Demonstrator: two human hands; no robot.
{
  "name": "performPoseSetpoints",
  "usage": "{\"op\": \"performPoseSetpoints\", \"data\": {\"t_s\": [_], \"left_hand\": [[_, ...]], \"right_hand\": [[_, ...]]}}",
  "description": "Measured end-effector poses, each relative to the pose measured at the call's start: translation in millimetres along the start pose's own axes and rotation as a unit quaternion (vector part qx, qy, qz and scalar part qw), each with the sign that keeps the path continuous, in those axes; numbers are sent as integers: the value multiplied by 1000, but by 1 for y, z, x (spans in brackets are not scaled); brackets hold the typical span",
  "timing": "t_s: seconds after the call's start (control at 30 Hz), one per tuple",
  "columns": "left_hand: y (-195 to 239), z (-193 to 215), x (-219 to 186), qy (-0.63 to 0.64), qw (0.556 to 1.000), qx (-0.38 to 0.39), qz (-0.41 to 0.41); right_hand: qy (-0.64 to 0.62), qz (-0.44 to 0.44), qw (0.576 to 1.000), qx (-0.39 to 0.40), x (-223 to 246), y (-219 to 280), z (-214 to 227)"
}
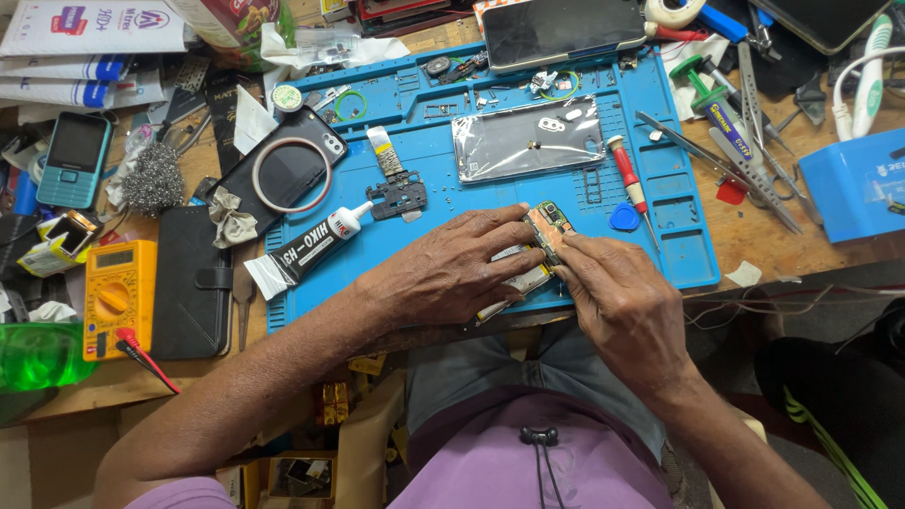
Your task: The person applies adhesive to a small component and places it inside a disassembled mobile phone. They then use tweezers to adjust internal parts and connect a ribbon cable to the motherboard.
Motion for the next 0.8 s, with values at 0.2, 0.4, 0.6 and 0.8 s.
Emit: {"op": "performPoseSetpoints", "data": {"t_s": [0.2, 0.4, 0.6, 0.8], "left_hand": [[0, 2, -4, -18, 1000, -2, 10], [2, 5, -5, -14, 1000, -1, 0], [8, 0, 2, -19, 1000, 2, 1], [9, -3, 3, -9, 1000, 0, 12]], "right_hand": [[6, -5, 1000, 17, 1, 0, 0], [0, -10, 999, 40, 2, -4, 3], [-34, 10, 996, 81, -7, -9, 5], [22, 7, 993, 112, -10, -14, 1]]}}
Point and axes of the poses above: each hand's wrist, its own y-axis away from the middle knuckle, its own z-axis out of the back of the hand, x = y × z, the point moved 5 cm from there along -y, towards the middle knuckle, and after that the axes turned 10 degrees about y, right-handed, at the moved point
